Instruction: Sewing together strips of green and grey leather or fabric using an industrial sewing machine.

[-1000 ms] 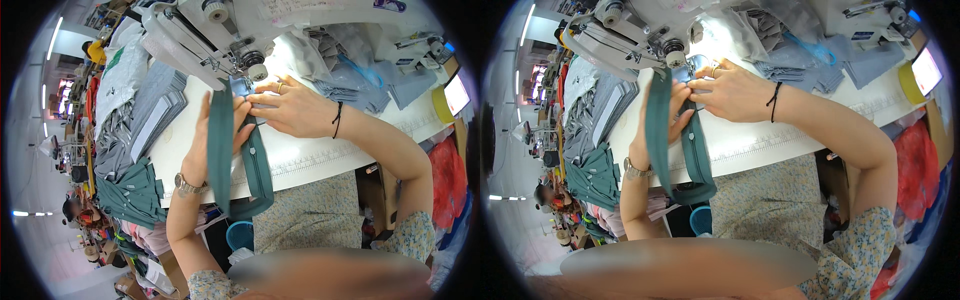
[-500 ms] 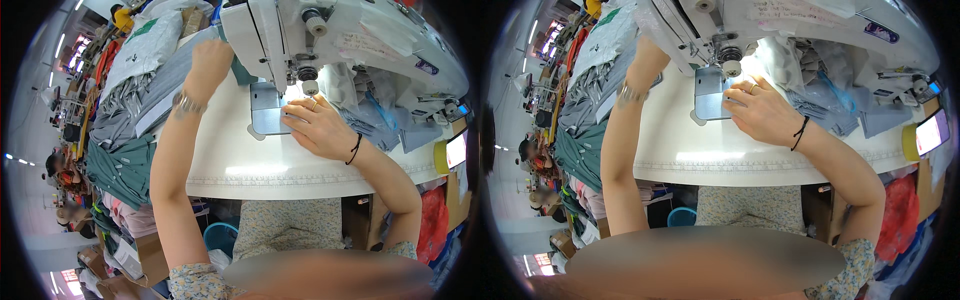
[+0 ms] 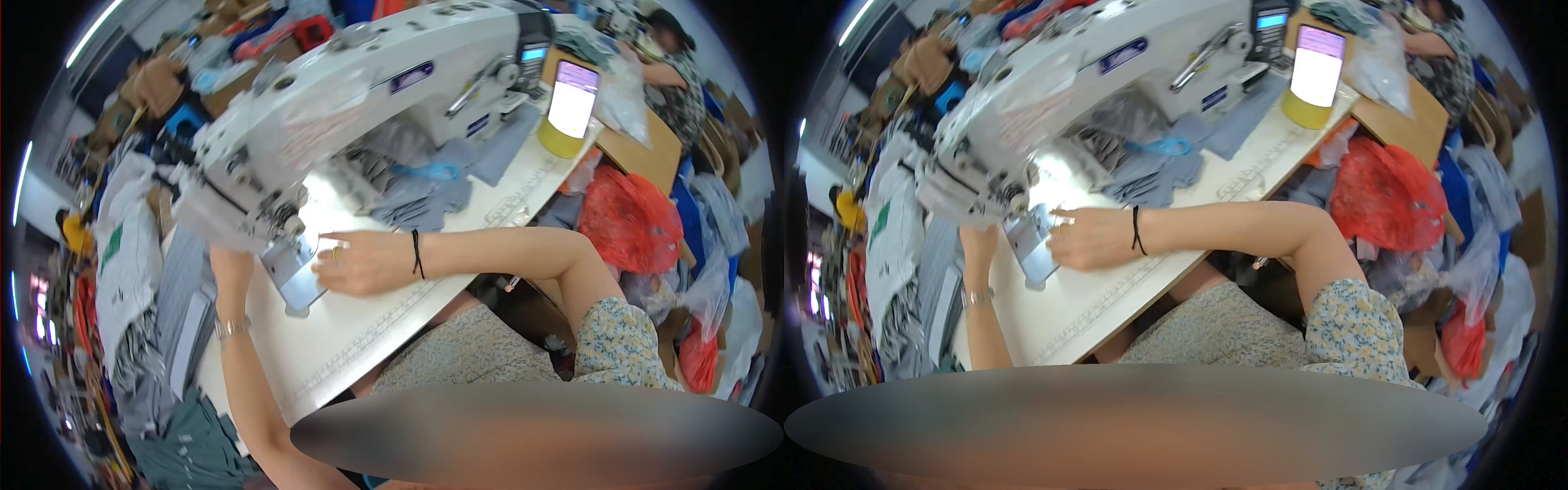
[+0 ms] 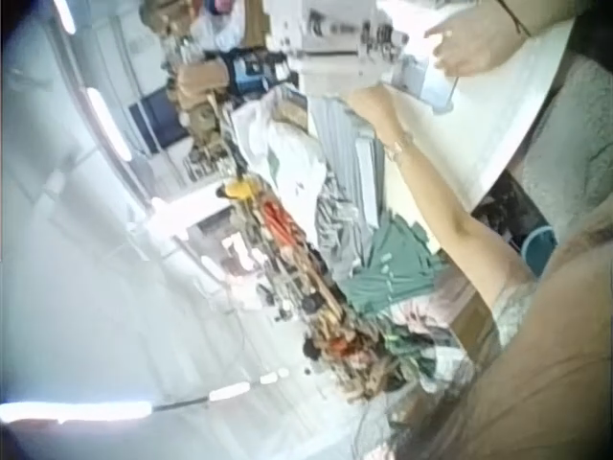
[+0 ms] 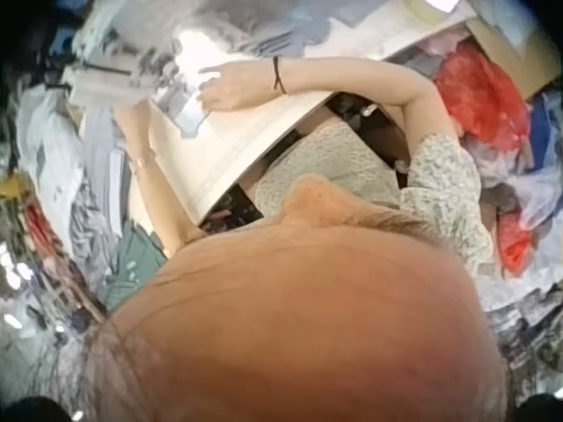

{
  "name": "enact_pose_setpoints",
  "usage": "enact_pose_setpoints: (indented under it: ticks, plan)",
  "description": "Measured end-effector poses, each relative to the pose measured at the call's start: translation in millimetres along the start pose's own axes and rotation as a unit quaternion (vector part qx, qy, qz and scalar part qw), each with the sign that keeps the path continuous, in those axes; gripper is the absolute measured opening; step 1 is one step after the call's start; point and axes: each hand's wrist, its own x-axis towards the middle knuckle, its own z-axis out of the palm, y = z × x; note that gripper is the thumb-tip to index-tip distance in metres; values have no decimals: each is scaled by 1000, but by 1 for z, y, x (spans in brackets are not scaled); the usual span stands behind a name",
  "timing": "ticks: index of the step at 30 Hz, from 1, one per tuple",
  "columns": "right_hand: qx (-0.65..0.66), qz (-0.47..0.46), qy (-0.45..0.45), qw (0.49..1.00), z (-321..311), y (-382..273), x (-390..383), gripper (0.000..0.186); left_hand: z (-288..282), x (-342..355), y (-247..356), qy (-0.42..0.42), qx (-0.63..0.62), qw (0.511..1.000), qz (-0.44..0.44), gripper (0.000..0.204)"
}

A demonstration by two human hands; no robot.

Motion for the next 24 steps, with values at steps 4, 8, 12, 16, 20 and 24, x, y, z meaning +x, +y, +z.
enact_pose_setpoints:
  ticks: [4,8,12,16,20,24]
  plan:
    - [-49,73,21,996,-67,-12,-50,8,3,-29,66,2,3,999,-35,25]
    - [-79,351,14,933,-137,22,-128,17,-5,-55,66,31,20,999,12,27]
    - [-71,549,-66,830,-161,60,-178,16,-7,-48,72,3,14,1000,-8,28]
    - [-26,579,-105,808,-146,67,-189,13,-4,-54,64,33,42,998,25,28]
    - [15,599,-25,800,-151,63,-199,9,-13,-52,80,33,74,996,45,24]
    - [132,654,91,739,-149,58,-212,13,-26,-52,137,-17,22,992,125,20]
